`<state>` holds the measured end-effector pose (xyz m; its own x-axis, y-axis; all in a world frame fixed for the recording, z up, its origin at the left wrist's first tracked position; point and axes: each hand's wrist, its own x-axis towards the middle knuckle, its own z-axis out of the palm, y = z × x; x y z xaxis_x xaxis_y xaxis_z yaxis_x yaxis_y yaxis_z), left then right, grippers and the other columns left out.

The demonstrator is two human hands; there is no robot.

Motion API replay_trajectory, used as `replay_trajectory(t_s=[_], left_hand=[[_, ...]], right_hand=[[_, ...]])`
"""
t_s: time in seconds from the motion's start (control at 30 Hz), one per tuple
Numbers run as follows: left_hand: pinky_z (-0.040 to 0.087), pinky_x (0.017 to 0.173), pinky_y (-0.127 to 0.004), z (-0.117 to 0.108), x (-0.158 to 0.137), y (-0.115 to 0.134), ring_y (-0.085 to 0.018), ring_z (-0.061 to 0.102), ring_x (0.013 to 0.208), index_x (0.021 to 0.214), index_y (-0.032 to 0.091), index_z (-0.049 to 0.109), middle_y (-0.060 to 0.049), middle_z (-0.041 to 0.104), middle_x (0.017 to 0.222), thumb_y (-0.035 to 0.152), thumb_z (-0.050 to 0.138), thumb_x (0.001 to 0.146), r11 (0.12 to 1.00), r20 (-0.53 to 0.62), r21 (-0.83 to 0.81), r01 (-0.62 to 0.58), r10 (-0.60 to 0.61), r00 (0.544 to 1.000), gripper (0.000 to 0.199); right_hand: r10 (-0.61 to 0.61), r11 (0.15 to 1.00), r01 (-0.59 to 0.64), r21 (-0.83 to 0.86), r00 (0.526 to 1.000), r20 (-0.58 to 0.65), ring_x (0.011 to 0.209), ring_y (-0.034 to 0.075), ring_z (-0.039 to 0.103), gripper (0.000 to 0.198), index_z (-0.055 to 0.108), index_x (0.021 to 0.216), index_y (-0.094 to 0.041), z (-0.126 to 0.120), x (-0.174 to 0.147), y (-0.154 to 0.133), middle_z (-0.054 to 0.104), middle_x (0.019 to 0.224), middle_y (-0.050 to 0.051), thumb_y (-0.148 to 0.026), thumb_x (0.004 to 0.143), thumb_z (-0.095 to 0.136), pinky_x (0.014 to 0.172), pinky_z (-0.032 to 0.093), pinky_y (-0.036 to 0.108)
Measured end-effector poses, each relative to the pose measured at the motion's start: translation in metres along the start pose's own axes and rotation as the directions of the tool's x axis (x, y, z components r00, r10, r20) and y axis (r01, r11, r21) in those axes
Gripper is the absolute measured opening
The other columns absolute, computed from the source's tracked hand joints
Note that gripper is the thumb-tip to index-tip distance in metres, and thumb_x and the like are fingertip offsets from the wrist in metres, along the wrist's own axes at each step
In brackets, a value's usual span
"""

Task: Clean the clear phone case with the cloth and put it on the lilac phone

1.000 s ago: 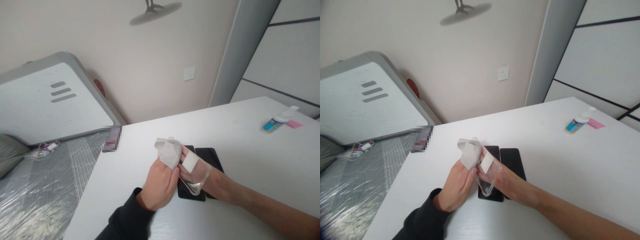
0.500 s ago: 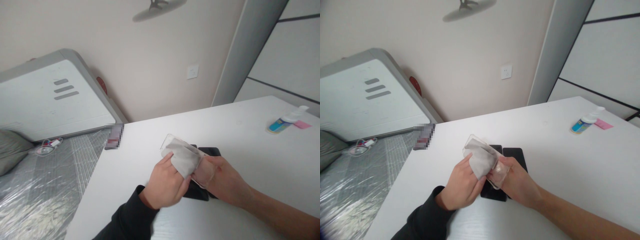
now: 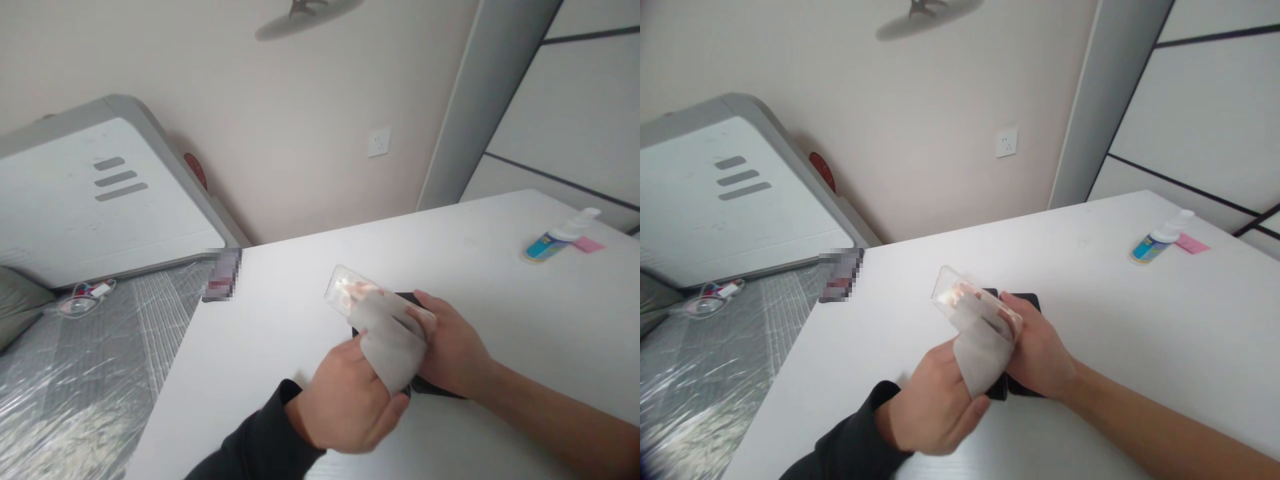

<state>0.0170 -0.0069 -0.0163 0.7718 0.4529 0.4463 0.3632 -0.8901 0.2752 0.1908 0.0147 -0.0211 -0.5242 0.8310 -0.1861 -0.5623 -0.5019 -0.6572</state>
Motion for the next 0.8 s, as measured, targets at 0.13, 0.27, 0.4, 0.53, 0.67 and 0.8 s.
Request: replay_trajectory(t_s=[0.13, 0.27, 0.4, 0.53, 0.67, 0.8], left_hand=[[0.044, 0.118, -0.046, 0.002, 0.002, 0.002, -0.027, 0.066, 0.12, 0.125, 0.011, 0.061, -0.012, 0.076, 0.116, 0.032, 0.043, 0.101, 0.999, 0.08, 0.051, -0.004, 0.0, 0.997, 0.036], [0.044, 0.117, -0.052, -0.008, 0.0, -0.015, -0.03, 0.065, 0.124, 0.13, 0.01, 0.058, -0.016, 0.073, 0.124, 0.032, 0.035, 0.105, 0.972, -0.001, 0.173, 0.159, -0.162, 0.987, 0.041], [0.052, 0.108, -0.053, -0.011, -0.003, -0.026, -0.033, 0.066, 0.121, 0.122, 0.006, 0.061, -0.022, 0.072, 0.12, 0.028, 0.03, 0.106, 0.92, -0.043, 0.25, 0.303, -0.302, 0.952, 0.042], [0.056, 0.103, -0.05, 0.002, 0.001, -0.012, -0.033, 0.066, 0.117, 0.119, 0.006, 0.061, -0.022, 0.072, 0.119, 0.023, 0.03, 0.102, 0.968, 0.002, 0.142, 0.206, -0.208, 0.978, 0.039], [0.054, 0.106, -0.045, 0.013, 0.009, 0.005, -0.031, 0.064, 0.123, 0.127, 0.006, 0.057, -0.019, 0.069, 0.128, 0.023, 0.037, 0.096, 1.0, 0.066, -0.013, 0.027, -0.026, 0.997, 0.041], [0.054, 0.106, -0.045, 0.008, 0.012, -0.003, -0.03, 0.067, 0.115, 0.126, 0.008, 0.059, -0.016, 0.073, 0.118, 0.019, 0.041, 0.094, 0.997, 0.026, 0.042, 0.067, -0.068, 0.997, 0.039]], right_hand=[[0.121, 0.983, -0.111, 0.149, 0.991, -0.058, 0.105, 0.024, 0.072, 0.059, 0.067, 0.134, -0.025, 0.0, -0.004, -0.012, 0.078, 0.118, 0.006, -0.063, 0.09, 0.056, 0.099, 0.053, 0.037], [0.087, 0.979, -0.077, 0.189, 0.995, -0.045, 0.102, 0.02, 0.072, 0.048, 0.07, 0.13, -0.026, 0.003, -0.004, -0.011, 0.077, 0.118, 0.002, -0.05, 0.09, 0.058, 0.097, 0.054, 0.031], [0.016, 0.974, -0.01, 0.226, 1.0, -0.026, 0.126, 0.022, 0.063, 0.045, 0.071, 0.126, -0.027, 0.009, -0.005, -0.005, 0.068, 0.138, 0.002, -0.048, 0.089, 0.06, 0.111, 0.046, 0.033], [0.084, 0.961, -0.033, 0.276, 0.981, -0.175, 0.122, 0.021, 0.066, 0.055, 0.066, 0.134, -0.026, 0.014, -0.003, -0.007, 0.071, 0.134, 0.004, -0.06, 0.096, 0.045, 0.116, 0.04, 0.033], [0.131, 0.957, -0.057, 0.285, 0.96, -0.247, 0.117, 0.026, 0.069, 0.061, 0.06, 0.141, -0.02, 0.015, 0.002, -0.014, 0.075, 0.125, 0.01, -0.059, 0.099, 0.039, 0.122, 0.033, 0.041], [0.096, 0.97, -0.052, 0.238, 0.98, -0.177, 0.123, 0.027, 0.066, 0.053, 0.062, 0.139, -0.018, 0.008, 0.004, -0.015, 0.074, 0.128, 0.011, -0.045, 0.096, 0.046, 0.121, 0.035, 0.044]])
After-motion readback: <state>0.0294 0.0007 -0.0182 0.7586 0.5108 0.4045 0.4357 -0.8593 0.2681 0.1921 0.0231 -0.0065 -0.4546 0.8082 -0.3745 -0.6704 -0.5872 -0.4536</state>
